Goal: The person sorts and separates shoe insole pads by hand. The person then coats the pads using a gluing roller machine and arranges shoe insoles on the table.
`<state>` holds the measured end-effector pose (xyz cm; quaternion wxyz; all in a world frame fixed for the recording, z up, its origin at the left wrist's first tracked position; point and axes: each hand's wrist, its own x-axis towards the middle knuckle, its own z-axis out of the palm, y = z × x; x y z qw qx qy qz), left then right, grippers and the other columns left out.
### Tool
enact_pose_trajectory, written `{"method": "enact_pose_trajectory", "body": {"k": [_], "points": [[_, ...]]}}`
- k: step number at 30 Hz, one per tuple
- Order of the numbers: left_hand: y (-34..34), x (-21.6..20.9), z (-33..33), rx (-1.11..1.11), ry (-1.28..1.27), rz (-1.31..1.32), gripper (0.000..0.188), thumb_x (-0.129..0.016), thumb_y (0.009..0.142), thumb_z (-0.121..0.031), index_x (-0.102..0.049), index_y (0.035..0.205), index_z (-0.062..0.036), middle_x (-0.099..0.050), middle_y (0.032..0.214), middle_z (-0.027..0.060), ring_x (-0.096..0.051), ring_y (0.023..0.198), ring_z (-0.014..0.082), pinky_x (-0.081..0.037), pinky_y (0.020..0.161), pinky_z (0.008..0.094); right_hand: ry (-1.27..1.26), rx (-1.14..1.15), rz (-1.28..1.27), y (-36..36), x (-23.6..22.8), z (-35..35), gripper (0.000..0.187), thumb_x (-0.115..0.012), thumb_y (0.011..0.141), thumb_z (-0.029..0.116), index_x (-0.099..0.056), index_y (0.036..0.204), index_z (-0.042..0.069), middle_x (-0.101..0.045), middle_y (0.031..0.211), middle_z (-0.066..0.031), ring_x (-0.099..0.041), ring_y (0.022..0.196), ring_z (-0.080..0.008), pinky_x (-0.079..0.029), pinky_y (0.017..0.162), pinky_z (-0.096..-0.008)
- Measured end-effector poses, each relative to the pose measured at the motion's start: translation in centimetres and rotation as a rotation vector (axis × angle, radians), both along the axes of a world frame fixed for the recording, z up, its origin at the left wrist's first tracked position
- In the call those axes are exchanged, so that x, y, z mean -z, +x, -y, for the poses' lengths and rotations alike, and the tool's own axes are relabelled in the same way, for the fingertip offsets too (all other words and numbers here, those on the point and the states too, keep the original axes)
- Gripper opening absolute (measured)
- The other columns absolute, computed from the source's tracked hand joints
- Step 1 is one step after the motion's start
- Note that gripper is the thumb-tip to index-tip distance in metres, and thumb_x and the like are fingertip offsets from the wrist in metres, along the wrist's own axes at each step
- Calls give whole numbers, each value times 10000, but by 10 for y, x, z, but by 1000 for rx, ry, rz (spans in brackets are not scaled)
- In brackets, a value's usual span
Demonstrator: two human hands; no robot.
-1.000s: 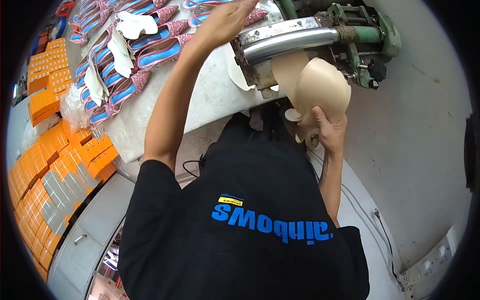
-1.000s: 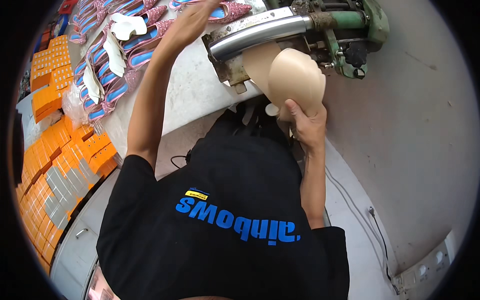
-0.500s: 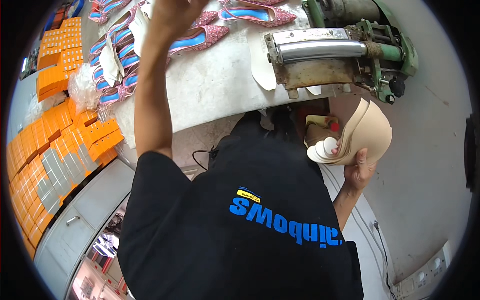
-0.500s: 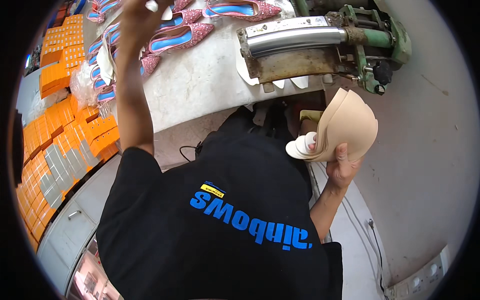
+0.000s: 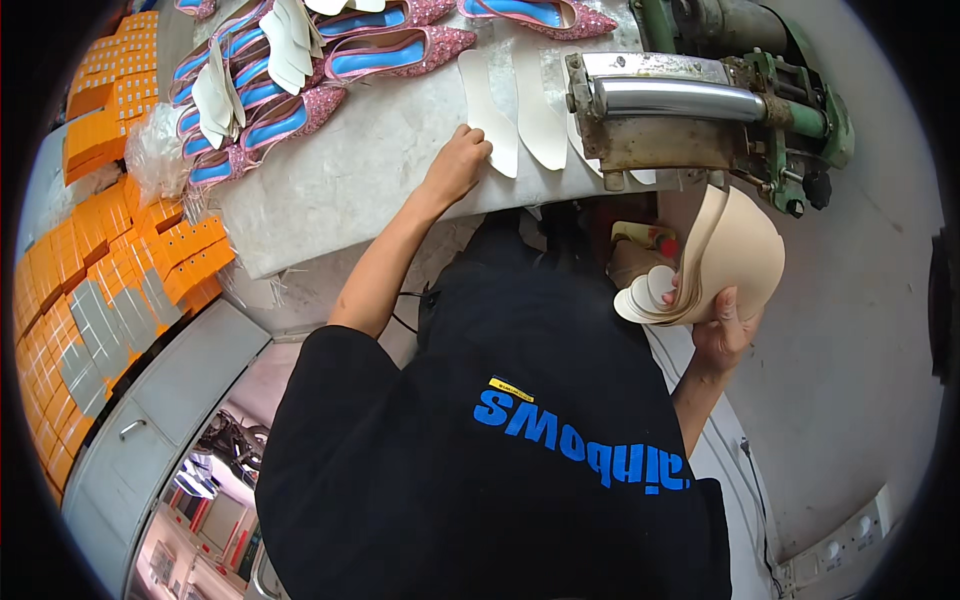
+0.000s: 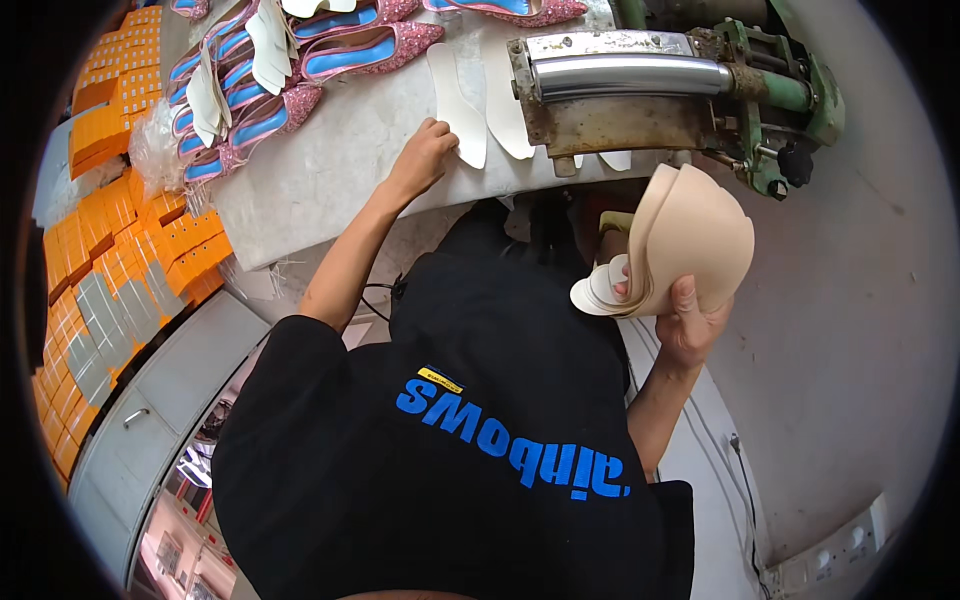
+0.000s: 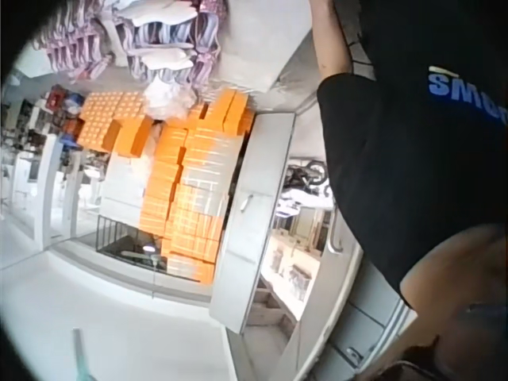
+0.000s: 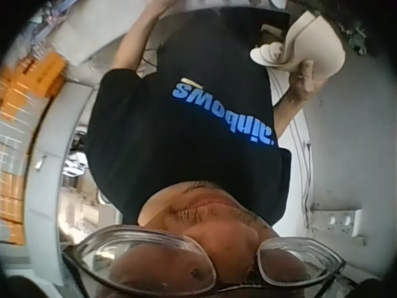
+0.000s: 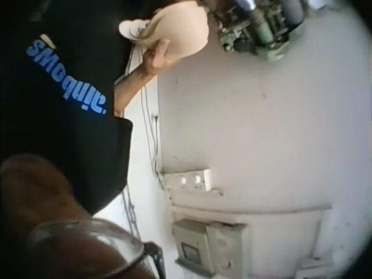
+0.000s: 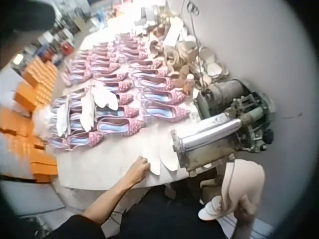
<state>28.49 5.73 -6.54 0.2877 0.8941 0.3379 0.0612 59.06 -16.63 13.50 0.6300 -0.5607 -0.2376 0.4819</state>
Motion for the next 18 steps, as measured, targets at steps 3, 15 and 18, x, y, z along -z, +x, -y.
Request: {"method": "enact_pose_trajectory", "body": {"k": [3, 15, 18], "points": [[7, -15, 4, -66, 6, 69, 223, -637, 690, 59, -639, 904, -3, -541, 906, 138, -508, 961, 343, -477, 810, 410, 0, -21, 105, 8, 13, 13, 567, -629, 924, 231, -393, 1325, -91, -588, 1122, -269, -665, 884, -356, -601, 713, -441], [114, -251, 53, -90, -1602, 614, 560, -809, 750, -29, -563, 1249, 29, -653, 1202, 144, -642, 1052, 159, -518, 884, 271, 177, -229, -174, -26, -23, -11, 1180, -947, 574, 291, -268, 1487, -22, -447, 1441, -166, -465, 1300, -270, -384, 1074, -417], [124, -249, 53, -7, -1758, 726, 682, -865, 623, 17, -577, 1241, 44, -672, 1158, 138, -662, 1009, 181, -532, 873, 287, -17, -302, 49, -18, -16, 14, 924, -885, 639, 207, -424, 1412, -4, -510, 1379, -145, -510, 1267, -258, -439, 1039, -407]]}}
